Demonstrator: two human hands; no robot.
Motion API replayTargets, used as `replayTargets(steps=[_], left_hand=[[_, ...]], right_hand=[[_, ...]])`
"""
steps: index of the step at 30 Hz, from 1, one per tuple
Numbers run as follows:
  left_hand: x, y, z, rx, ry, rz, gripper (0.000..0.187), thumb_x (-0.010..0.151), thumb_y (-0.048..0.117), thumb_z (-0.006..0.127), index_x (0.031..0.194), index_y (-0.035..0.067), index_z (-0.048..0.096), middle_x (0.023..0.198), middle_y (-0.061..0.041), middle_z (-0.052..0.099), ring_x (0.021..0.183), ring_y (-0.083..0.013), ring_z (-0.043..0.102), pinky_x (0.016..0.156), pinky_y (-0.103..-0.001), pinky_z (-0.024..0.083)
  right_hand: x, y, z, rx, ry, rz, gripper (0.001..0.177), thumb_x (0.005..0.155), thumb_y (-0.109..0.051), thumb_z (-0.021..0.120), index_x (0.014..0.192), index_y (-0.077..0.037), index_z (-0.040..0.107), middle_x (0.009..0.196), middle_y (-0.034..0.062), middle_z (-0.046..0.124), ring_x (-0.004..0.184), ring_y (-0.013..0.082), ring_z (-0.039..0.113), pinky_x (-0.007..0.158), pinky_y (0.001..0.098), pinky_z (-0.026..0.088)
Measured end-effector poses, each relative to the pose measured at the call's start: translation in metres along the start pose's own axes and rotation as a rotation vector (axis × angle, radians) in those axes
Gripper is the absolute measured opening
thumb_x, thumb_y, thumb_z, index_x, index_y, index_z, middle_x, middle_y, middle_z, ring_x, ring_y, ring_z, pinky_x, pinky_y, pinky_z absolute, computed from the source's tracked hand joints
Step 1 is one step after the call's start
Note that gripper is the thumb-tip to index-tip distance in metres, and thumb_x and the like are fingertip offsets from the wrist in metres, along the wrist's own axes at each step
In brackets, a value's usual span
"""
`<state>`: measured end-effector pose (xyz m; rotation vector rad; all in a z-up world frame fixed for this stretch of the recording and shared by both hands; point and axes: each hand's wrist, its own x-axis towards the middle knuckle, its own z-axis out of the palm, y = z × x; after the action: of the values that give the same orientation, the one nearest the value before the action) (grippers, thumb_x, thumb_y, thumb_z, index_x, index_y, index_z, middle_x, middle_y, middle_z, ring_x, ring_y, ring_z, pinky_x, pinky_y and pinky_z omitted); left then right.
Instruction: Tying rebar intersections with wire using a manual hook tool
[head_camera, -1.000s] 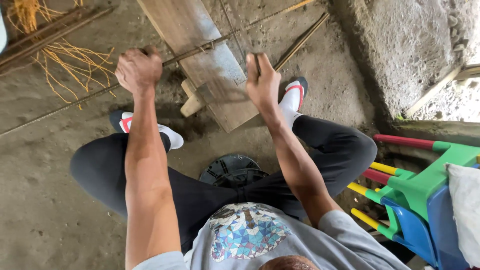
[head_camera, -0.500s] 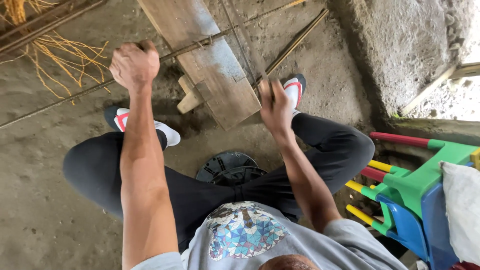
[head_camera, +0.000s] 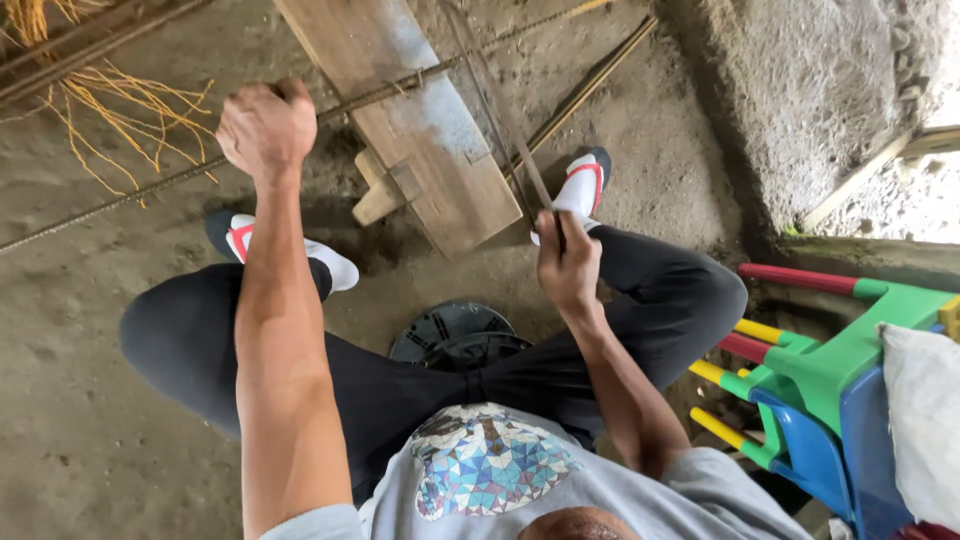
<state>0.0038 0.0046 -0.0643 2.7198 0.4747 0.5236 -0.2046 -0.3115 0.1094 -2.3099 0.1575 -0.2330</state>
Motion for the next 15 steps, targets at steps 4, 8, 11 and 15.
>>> replayTargets(steps=[4,8,11,15], left_hand=[[0.000,-0.008,0.015,0.060,-0.015,-0.018,0.041,0.087,0.041,0.061,0.065,0.008,0.071,0.063,-0.014,0.070,0.054,-0.0336,0.069,0.048,-0.049,0.052],[0.004,0.007,-0.012,-0.031,-0.095,-0.077,0.042,0.085,0.039,0.058,0.068,0.006,0.078,0.066,-0.024,0.072,0.062,-0.0480,0.071,0.056,-0.058,0.053],[0.001,0.001,0.002,0.006,0.012,-0.054,0.036,0.080,0.036,0.061,0.061,0.008,0.074,0.060,-0.018,0.070,0.054,-0.0420,0.071,0.050,-0.055,0.054],[0.001,0.003,-0.005,0.002,-0.087,-0.083,0.042,0.085,0.037,0.059,0.064,0.004,0.074,0.061,-0.017,0.071,0.055,-0.0373,0.071,0.050,-0.050,0.054]], right_hand=[[0.058,-0.031,0.021,-0.093,-0.039,0.048,0.027,0.109,-0.034,0.047,0.092,-0.013,0.053,0.062,0.0007,0.049,0.049,0.0133,0.046,0.049,0.0338,0.036],[0.110,-0.013,0.063,0.061,0.085,-0.100,0.027,0.107,-0.031,0.054,0.088,-0.012,0.052,0.068,-0.0027,0.057,0.052,0.0081,0.041,0.046,0.0295,0.034],[0.086,-0.015,0.044,0.022,0.016,-0.188,0.025,0.110,-0.027,0.048,0.111,-0.005,0.061,0.068,-0.0004,0.057,0.045,0.0095,0.044,0.041,0.0308,0.033],[0.019,-0.014,0.005,-0.077,-0.054,-0.077,0.031,0.110,-0.028,0.049,0.085,-0.013,0.038,0.065,-0.0017,0.035,0.048,0.0105,0.035,0.040,0.0297,0.029]])
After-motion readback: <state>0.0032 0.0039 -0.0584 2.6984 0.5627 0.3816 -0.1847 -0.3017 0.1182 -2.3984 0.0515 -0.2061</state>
